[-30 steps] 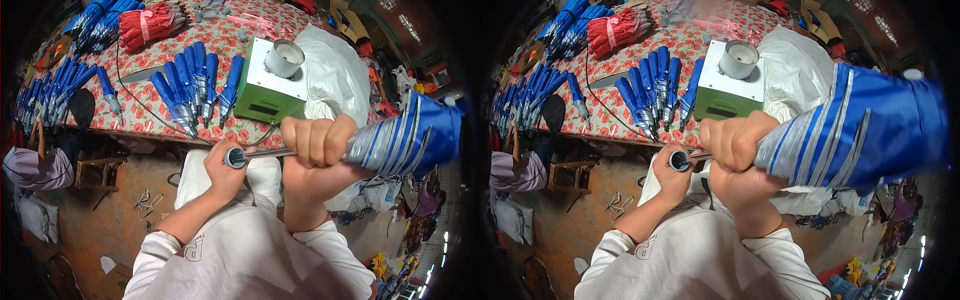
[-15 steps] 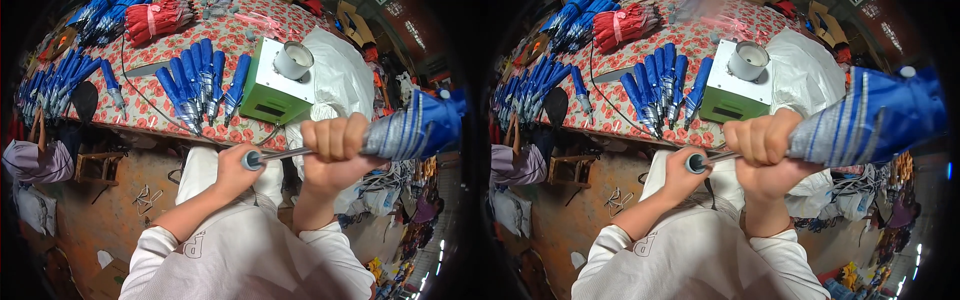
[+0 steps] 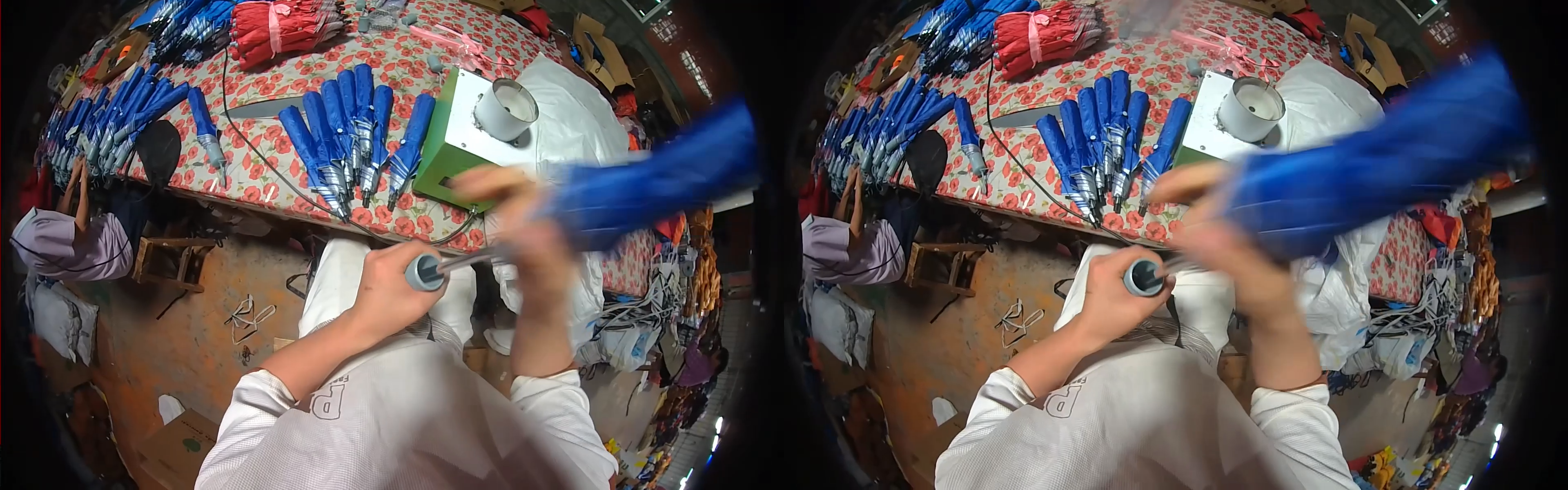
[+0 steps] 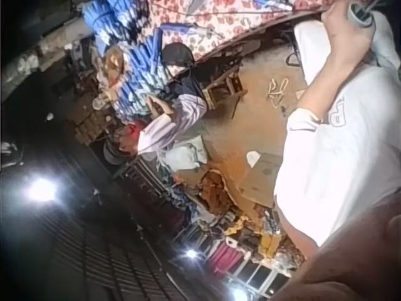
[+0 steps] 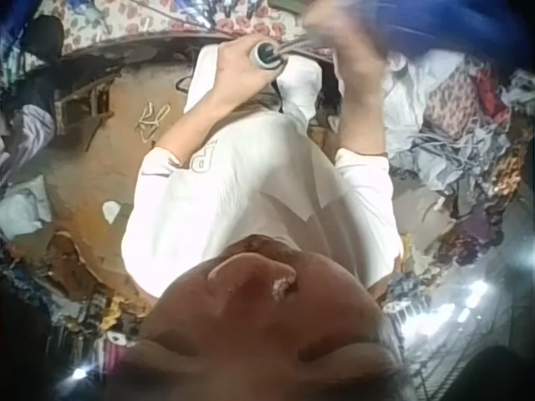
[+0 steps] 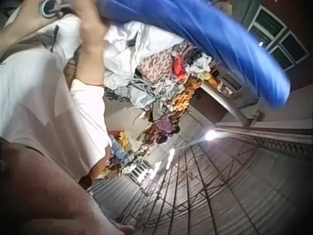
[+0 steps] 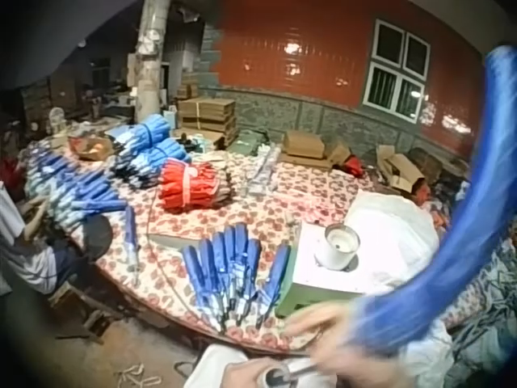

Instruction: Assembling umbrella components by mounting the canopy frame onto the central pole using a manual press machine.

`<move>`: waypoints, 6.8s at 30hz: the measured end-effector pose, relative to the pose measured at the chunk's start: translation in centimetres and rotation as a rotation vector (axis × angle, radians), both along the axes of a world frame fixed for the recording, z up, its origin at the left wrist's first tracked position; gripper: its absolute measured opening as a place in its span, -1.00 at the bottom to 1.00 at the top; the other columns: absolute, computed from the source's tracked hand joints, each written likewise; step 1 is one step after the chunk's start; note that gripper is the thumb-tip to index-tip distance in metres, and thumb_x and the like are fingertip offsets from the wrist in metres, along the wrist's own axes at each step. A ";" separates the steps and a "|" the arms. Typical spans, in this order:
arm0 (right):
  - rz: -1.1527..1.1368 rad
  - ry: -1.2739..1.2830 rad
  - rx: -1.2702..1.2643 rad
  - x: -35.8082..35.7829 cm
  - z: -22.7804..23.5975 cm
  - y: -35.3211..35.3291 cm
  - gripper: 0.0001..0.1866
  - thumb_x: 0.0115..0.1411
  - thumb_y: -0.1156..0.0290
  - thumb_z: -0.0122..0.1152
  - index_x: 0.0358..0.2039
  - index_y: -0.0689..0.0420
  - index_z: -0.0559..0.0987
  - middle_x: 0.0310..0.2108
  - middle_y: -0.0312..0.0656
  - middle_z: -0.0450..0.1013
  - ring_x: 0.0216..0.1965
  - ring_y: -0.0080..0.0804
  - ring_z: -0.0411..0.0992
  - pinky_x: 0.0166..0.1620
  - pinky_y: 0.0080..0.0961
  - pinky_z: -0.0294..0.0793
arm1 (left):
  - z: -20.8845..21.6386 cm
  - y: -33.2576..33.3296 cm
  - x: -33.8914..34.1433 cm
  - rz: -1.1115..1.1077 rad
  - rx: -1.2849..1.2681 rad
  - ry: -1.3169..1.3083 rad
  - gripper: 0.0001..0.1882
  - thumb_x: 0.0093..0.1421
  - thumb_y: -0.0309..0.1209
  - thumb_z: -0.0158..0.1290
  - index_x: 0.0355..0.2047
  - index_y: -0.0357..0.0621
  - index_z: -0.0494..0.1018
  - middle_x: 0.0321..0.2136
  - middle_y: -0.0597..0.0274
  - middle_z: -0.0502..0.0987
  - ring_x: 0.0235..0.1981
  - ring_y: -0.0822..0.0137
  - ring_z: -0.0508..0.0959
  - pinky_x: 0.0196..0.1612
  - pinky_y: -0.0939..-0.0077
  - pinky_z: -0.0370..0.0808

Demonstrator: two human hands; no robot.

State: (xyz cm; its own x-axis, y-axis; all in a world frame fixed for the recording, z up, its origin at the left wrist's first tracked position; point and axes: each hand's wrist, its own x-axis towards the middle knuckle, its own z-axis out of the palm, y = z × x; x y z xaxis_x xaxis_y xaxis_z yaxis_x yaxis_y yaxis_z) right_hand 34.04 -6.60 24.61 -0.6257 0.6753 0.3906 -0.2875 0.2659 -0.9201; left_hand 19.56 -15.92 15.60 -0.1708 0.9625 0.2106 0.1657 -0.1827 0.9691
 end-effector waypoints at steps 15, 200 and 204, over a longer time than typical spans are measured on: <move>-0.161 -0.523 -0.444 3.2 -14.7 -8.0 -0.59 0.19 0.40 0.25 0.03 0.26 0.49 -0.15 -0.10 0.51 -0.17 -0.46 0.44 -0.04 -0.56 0.42 | -9.9 2.3 -12.9 0.619 -0.492 -0.195 -0.86 0.03 -0.43 0.19 -0.42 -0.25 0.53 -0.61 0.25 0.50 -0.63 0.44 0.39 -0.54 0.53 0.34; -0.415 -0.362 -0.147 -0.7 -2.9 -5.9 -0.85 0.00 0.61 0.27 -0.37 0.25 0.55 -0.35 -0.02 0.63 -0.44 -0.30 0.57 -0.30 -0.59 0.52 | -7.2 -1.2 -2.1 0.013 0.055 0.124 -0.82 -0.15 -0.60 0.25 -0.51 -0.14 0.50 -0.59 0.29 0.54 -0.60 0.28 0.46 -0.46 0.49 0.39; -0.201 -0.499 -0.150 1.4 -1.0 -5.2 -0.83 0.00 0.61 0.25 -0.33 0.25 0.55 -0.31 0.02 0.62 -0.42 -0.28 0.58 -0.29 -0.58 0.53 | -6.8 -1.1 -2.3 -0.127 0.079 0.129 -0.82 -0.15 -0.60 0.26 -0.52 -0.13 0.50 -0.59 0.28 0.54 -0.60 0.29 0.46 -0.46 0.49 0.39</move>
